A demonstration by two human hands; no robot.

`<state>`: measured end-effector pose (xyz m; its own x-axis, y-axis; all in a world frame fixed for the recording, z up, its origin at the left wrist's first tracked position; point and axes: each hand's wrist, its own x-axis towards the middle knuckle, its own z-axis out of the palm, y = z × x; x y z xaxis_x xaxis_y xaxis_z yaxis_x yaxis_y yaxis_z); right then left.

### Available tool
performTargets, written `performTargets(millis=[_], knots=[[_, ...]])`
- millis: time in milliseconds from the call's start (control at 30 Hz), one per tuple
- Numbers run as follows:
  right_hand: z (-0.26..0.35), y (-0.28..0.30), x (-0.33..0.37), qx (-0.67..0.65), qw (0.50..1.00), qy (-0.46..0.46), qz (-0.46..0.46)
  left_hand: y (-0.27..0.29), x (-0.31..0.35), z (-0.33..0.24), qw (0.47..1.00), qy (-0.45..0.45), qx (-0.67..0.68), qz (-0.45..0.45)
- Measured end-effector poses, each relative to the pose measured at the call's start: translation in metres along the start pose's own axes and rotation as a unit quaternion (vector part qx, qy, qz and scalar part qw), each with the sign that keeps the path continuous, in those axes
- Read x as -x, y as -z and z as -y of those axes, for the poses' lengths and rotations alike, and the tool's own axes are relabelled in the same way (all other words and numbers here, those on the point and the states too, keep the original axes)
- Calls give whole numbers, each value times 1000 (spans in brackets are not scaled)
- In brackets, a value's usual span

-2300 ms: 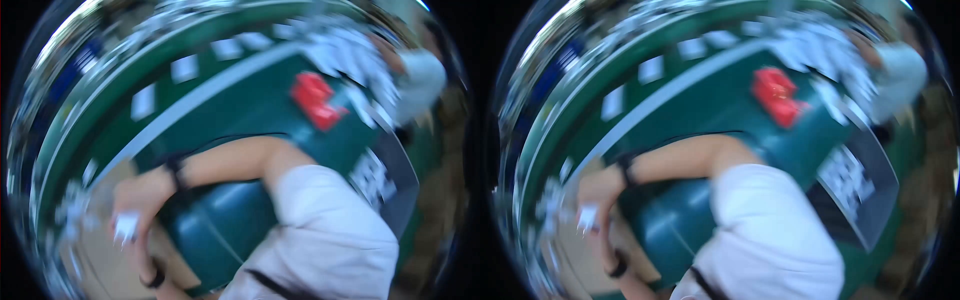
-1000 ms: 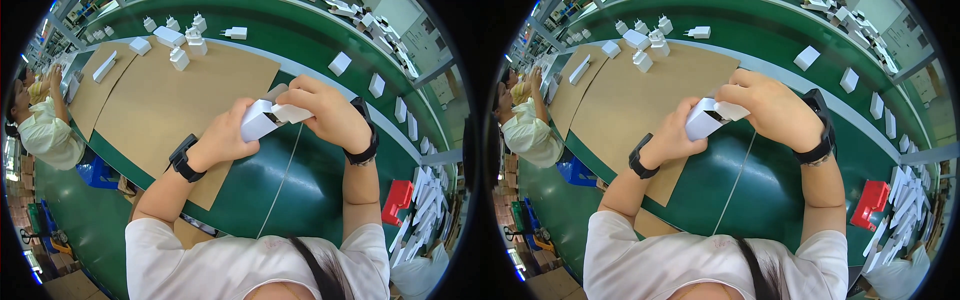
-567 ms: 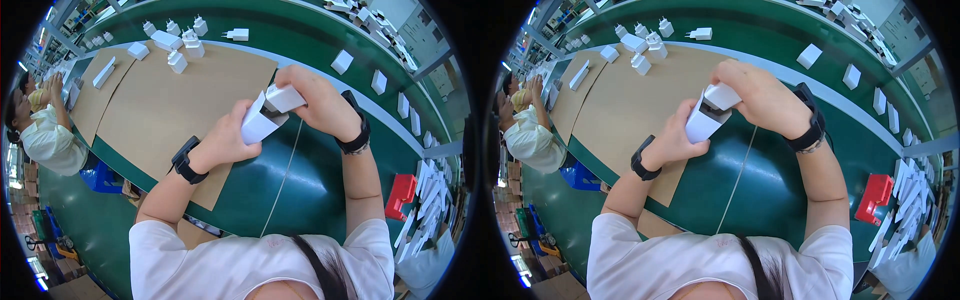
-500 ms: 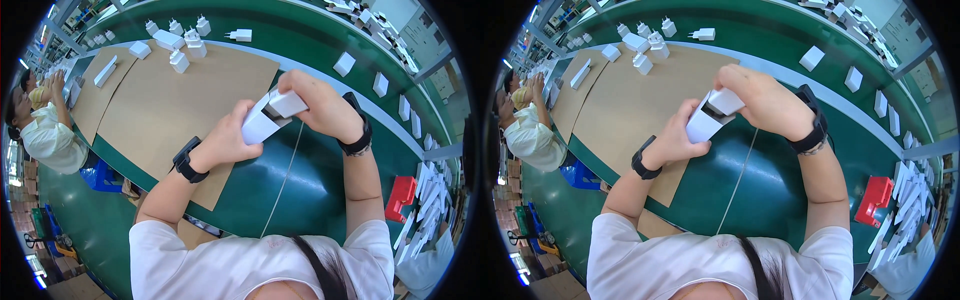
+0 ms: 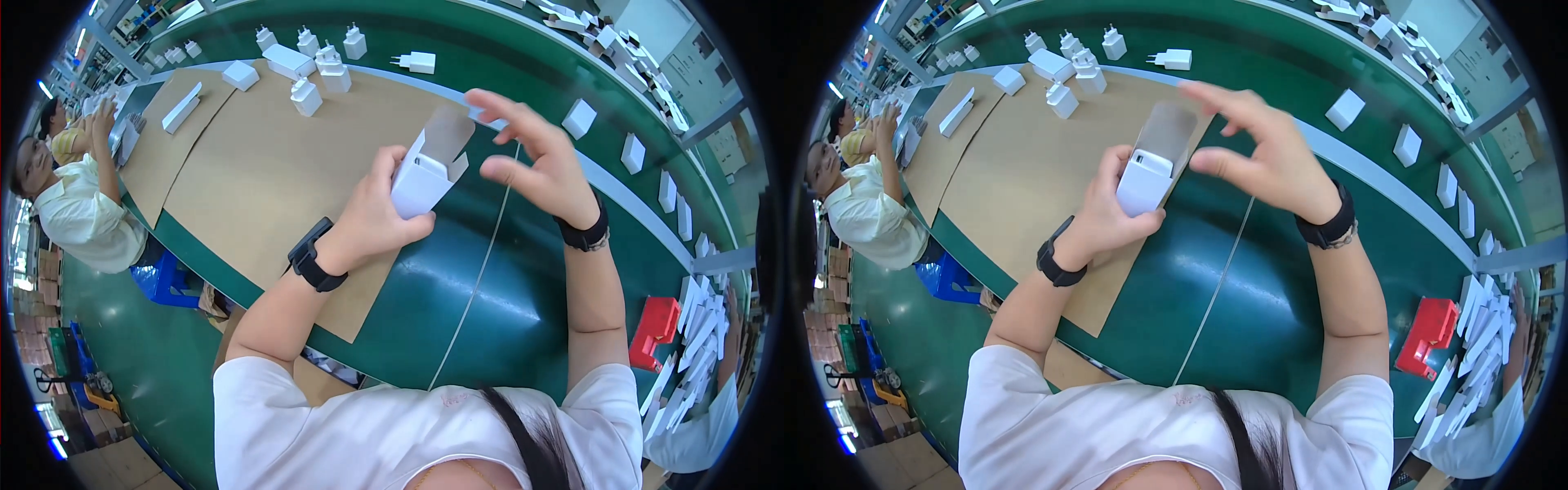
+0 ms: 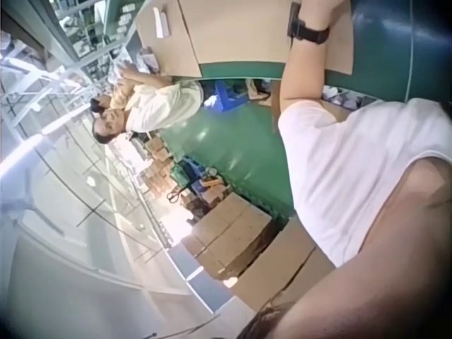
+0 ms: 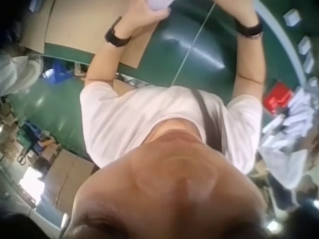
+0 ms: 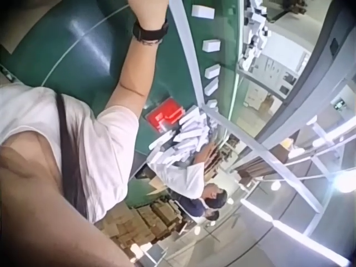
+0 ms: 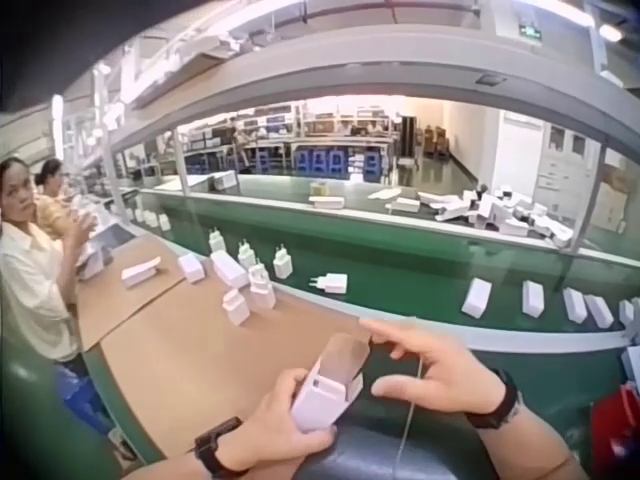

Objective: The person packages power adapters by hand, picking up a white box and an adapter, sliding the adapter into the box, and folding the box flaps closed. The person then places the packaged adapter onto a conveyor belt and repeats the process.

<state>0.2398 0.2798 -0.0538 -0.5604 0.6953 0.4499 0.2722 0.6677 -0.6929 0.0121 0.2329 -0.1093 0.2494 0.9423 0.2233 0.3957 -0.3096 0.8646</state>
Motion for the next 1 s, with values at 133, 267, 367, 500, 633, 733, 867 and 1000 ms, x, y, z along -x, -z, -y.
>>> performTargets(millis=[133,267,367,500,633,733,867,1000], knots=[[1,-20,1,-139,983,-113,40,-2,0,9,999,13,14,-36],[-34,-56,-10,-248,955,-162,-27,3,-5,20,998,-45,-41,-35],[-94,-15,-53,-187,929,-304,-96,49,-18,55,978,12,-86,-189],[-238,75,-69,-315,830,-388,-245,119,-24,104,899,50,-335,-279],[-275,93,-73,84,872,-408,-255,159,-20,119,750,142,-524,-378],[-219,29,-117,389,889,-193,-143,205,17,154,694,158,-602,-362],[-241,-15,-136,285,950,-126,14,181,-20,138,772,263,-526,-239],[-213,-46,-152,286,922,-261,8,185,-5,112,764,150,-448,-439]])
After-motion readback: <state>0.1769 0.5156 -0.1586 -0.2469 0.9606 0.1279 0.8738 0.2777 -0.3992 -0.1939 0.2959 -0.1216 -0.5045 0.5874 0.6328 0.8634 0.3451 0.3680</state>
